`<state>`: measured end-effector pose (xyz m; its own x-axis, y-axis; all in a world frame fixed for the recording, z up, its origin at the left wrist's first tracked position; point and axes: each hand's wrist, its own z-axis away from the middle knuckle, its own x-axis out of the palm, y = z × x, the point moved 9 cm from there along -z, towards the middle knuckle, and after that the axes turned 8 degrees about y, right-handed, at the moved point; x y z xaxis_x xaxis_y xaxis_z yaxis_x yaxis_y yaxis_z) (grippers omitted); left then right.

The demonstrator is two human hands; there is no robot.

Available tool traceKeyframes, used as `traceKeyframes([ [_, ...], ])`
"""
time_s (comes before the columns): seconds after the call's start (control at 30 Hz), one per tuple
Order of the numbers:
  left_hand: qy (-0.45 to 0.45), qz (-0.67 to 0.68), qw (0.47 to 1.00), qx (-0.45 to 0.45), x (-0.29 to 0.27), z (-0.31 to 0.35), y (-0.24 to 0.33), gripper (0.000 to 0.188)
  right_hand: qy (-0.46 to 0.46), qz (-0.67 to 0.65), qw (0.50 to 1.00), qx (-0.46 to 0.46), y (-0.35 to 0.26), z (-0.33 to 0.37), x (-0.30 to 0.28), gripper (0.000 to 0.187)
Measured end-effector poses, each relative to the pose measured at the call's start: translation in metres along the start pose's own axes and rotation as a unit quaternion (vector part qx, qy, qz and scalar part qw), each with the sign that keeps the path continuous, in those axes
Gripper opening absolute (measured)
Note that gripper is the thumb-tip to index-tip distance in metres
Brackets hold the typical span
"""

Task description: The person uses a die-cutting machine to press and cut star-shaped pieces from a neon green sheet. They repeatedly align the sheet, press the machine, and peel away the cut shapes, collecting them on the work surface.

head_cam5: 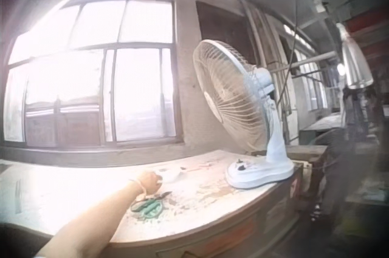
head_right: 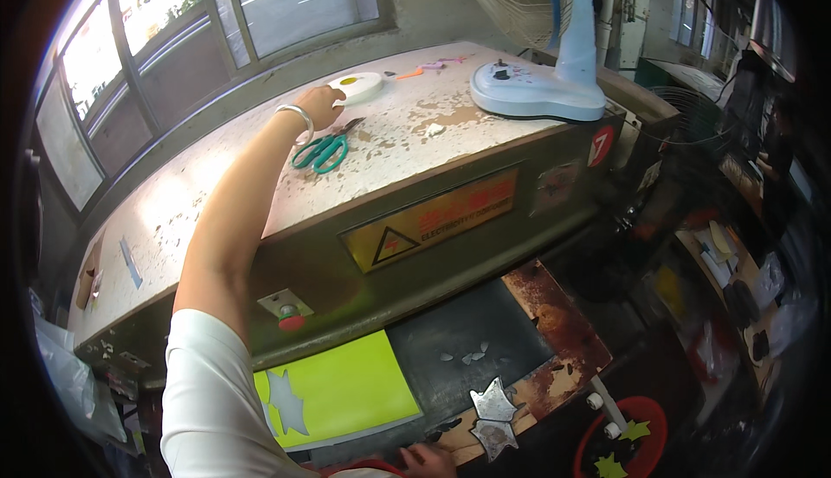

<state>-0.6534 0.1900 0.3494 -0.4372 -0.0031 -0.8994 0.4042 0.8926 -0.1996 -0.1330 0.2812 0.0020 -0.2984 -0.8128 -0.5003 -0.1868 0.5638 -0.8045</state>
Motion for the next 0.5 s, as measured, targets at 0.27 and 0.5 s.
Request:
traceKeyframes([
  [0.27, -0.017, 0.022, 1.000, -0.012, 0.041, -0.064, -0.012, 0.039, 0.013, 0.000, 1.000, 0.017, 0.016, -0.018, 0.021, 0.030],
  [0.5, -0.001, -0.008, 0.999, -0.043, 0.053, -0.064, -0.020, 0.073, -0.023, 0.020, 0.996, 0.087, 0.047, -0.037, 0.050, 0.030],
])
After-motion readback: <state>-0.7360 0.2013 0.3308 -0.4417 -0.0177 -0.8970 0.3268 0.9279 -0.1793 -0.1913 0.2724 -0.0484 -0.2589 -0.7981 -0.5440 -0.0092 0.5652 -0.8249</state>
